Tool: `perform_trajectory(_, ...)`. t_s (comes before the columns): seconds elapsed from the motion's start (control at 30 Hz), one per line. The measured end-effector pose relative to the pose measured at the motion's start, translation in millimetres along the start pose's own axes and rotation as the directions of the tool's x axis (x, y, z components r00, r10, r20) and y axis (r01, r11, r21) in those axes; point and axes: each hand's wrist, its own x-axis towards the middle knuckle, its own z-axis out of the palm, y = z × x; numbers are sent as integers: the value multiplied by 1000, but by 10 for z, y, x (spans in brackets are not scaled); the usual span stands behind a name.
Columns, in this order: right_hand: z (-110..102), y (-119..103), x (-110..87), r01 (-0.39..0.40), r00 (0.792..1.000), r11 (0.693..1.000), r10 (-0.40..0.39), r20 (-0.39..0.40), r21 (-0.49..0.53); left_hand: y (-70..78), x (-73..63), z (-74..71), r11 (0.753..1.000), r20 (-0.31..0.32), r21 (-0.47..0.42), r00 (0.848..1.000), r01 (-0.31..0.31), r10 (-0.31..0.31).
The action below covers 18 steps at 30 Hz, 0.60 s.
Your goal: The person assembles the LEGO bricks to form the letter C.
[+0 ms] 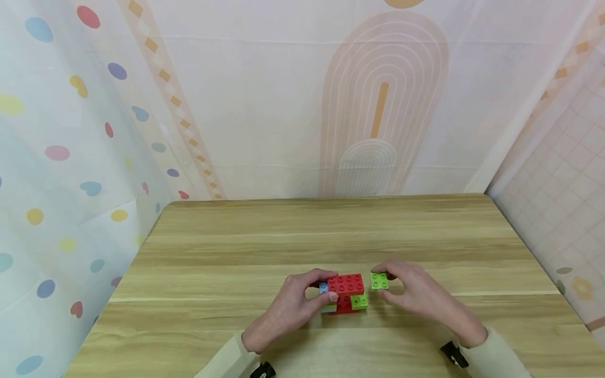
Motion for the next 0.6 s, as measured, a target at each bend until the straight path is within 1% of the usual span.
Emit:
perform_trajectory(0.13, 18, -28, -1, 8, 1000, 1000, -8, -4, 8, -2, 3, 0, 1000, 0, -1, 1000, -3, 3)
perform_trajectory(0.3, 48, -55, 7, 13, 1000, 999, -13, 7, 42, 0, 3, 2, 1000, -3, 0, 1000, -6, 6)
perform_trajectory(0.6, 81, -101, 18, -35, 996, 990, 24, 82, 134, -7, -3, 2, 1000, -3, -1, 1000, 2, -2)
